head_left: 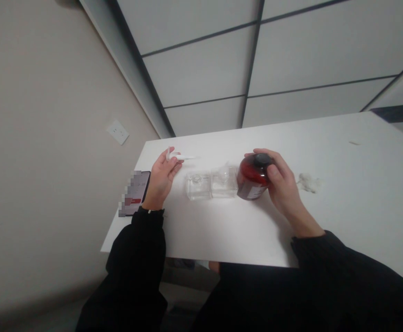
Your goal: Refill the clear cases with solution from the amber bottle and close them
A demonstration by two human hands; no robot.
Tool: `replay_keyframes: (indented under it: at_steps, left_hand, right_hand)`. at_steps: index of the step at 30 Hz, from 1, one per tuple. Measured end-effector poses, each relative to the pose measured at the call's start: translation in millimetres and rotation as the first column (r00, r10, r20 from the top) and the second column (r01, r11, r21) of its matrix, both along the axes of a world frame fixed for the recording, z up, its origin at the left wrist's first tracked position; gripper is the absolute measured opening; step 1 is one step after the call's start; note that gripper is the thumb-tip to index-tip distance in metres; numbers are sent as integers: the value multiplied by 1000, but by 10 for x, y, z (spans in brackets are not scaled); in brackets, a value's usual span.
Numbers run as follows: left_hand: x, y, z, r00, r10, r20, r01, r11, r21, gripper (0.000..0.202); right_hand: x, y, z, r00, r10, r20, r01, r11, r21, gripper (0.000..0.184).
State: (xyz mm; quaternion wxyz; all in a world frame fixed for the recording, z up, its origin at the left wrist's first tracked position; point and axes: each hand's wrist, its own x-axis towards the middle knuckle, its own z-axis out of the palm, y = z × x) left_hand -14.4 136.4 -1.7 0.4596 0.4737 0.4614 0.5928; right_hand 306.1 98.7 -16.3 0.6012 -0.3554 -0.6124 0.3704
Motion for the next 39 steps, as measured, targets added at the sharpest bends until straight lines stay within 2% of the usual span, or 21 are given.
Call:
replay_keyframes:
  at_steps: [6, 12, 16, 24, 39]
  left_hand:
    - [16, 36, -93, 966, -25, -258, 13, 999, -47, 51]
    - [21, 72, -168, 882, -15, -471, -18, 998, -65, 54]
    - [16, 73, -192, 828, -15, -561, -36, 996, -80, 52]
    - [21, 101, -211, 765, 29, -644, -60, 998, -27, 45]
    - [-25, 137, -254, 762, 97, -641, -87, 995, 48, 39]
  right_hand:
    - [-5, 11, 0, 998, 4, -57, -6, 1000, -26, 50]
    - [-8, -1, 13, 998, 6, -68, -9, 999, -44, 51]
    - [-10, -5, 18, 996, 15, -86, -20, 998, -56, 47]
    - [-6, -4, 18, 994, 31, -104, -36, 998, -42, 42]
    - [-13, 1, 13, 996, 20, -83, -24, 999, -45, 46]
